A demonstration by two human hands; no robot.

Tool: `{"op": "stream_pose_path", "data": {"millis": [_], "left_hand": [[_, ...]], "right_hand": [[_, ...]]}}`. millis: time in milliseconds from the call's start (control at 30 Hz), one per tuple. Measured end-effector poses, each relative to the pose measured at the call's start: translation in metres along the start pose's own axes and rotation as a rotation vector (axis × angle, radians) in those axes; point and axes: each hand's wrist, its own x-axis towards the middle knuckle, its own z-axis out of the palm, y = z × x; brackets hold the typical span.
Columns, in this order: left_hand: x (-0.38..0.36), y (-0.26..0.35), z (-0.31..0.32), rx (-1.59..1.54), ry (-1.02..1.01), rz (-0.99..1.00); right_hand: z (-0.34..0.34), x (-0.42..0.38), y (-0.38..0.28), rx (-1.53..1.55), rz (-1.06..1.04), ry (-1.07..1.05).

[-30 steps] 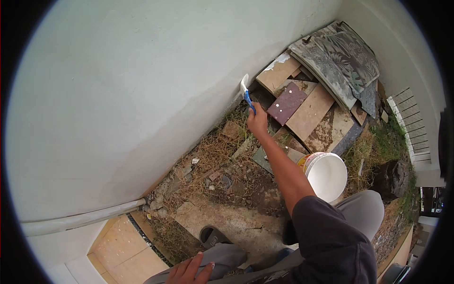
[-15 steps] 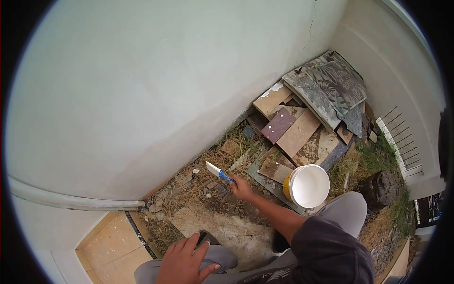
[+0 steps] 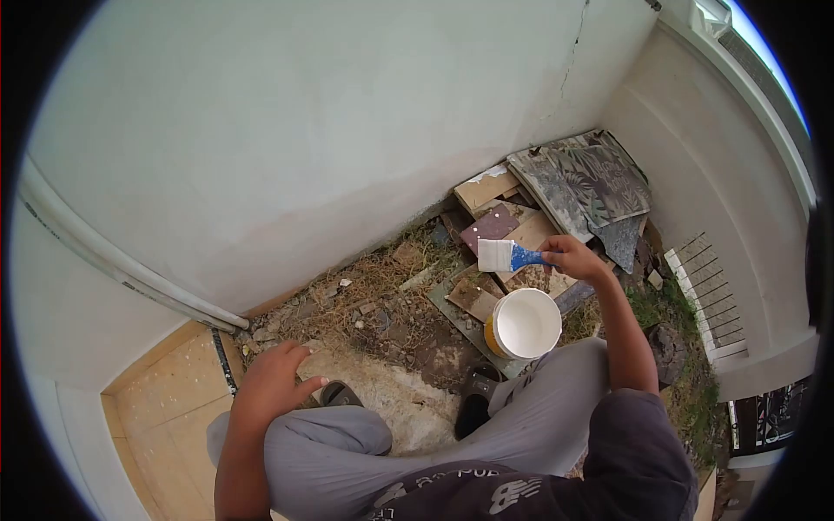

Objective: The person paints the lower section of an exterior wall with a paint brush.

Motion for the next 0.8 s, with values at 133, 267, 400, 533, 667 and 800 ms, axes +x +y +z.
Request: {"op": "stream_pose_path", "data": {"millis": [133,267,400,533,667,800], "left_hand": [[0.01,-0.038,0.036,0.117,-0.224,-0.129],[0.03,-0.032,0.049,0.125,-0.367,-0.157],[0.038,0.002,0.039,-0.015,-0.312,-0.032],[0.045,0.012,0.042,-0.009,-0.342,0.026],[0.046,0.012,0.045,0.058,-0.365,0.035],[0.04,0.018,0.042,0.071,-0.341,0.045]], "right_hand": [[-0.004,-0.031,0.034,-0.093,0.026,0.044],[-0.008,-0.014,0.065,-0.383,0.108,-0.148],[-0.015,-0.004,0.094,-0.399,0.365,-0.261],[-0.028,-0.012,0.12,-0.315,0.283,-0.219],[-0.03,-0.017,0.137,-0.098,0.447,-0.194],[-0.031,-0.025,0.135,0.133,0.509,-0.172]]}}
